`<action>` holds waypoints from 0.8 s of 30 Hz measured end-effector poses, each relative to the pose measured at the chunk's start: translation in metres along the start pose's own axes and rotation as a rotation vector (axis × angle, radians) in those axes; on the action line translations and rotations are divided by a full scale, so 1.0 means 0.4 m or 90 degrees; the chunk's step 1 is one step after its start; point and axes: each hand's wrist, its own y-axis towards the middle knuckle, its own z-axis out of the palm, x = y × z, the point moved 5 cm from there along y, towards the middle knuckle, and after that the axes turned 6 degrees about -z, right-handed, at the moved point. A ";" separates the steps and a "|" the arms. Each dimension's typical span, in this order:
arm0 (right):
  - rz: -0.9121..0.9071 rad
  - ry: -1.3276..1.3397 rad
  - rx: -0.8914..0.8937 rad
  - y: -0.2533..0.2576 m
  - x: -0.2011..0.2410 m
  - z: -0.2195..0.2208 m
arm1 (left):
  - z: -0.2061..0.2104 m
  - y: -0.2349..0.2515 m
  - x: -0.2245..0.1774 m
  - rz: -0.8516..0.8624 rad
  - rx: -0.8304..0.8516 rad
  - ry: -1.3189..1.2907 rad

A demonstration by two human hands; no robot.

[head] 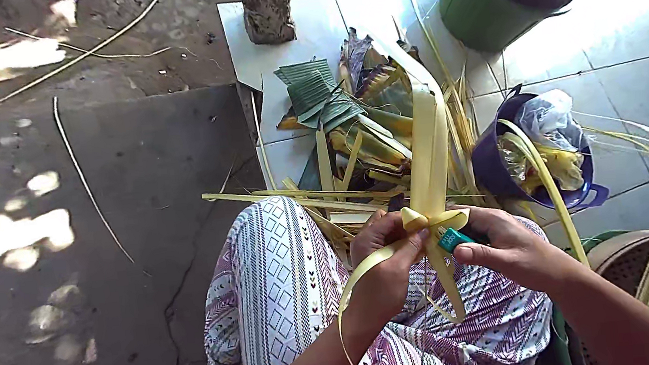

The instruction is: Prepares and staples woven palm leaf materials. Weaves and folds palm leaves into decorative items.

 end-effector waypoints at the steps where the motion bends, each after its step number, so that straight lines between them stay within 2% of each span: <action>1: 0.007 -0.004 0.001 0.001 0.000 0.001 | -0.001 -0.001 0.002 0.002 -0.002 -0.001; 12: 0.064 0.008 -0.003 -0.006 -0.001 0.000 | -0.001 -0.006 0.014 0.039 0.063 0.024; 24: 0.011 -0.067 -0.043 -0.017 -0.007 0.001 | 0.003 -0.013 0.007 0.024 0.148 0.039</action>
